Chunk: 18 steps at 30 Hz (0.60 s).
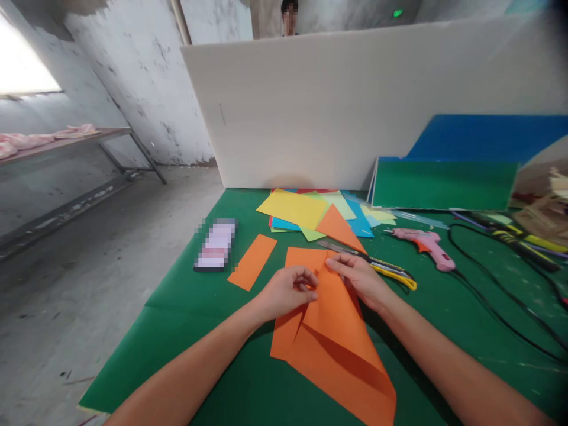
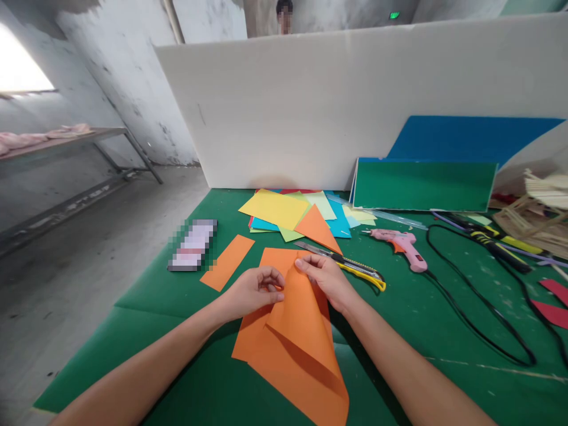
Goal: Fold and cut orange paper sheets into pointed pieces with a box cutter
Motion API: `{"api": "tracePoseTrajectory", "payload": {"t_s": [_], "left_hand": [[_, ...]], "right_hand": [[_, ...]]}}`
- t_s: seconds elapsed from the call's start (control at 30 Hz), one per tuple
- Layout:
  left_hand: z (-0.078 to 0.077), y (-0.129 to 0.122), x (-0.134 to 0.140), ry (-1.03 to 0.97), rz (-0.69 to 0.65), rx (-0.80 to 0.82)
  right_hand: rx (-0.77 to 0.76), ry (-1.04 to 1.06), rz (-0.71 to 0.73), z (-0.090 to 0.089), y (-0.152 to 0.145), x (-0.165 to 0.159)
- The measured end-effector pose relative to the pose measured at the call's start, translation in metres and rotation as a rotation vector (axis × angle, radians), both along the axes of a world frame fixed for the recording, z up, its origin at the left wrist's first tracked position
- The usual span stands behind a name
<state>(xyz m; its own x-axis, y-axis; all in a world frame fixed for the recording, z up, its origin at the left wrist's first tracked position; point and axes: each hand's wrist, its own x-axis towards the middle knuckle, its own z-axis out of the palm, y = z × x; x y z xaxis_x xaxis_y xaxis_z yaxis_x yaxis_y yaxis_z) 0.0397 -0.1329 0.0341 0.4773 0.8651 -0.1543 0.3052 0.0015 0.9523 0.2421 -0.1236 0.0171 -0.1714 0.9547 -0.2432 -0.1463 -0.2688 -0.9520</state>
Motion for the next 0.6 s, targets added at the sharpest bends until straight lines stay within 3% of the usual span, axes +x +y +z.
{"api": "tracePoseTrajectory", "payload": {"t_s": [0.17, 0.6], "left_hand": [[-0.003, -0.0001, -0.0008, 0.039, 0.001, 0.051], [0.0033, -0.0037, -0.0024, 0.138, -0.04, 0.102]], "right_hand": [[-0.024, -0.035, 0.094, 0.0026, -0.0019, 0.0023], [-0.025, -0.027, 0.086, 0.0005, -0.0023, 0.0025]]}}
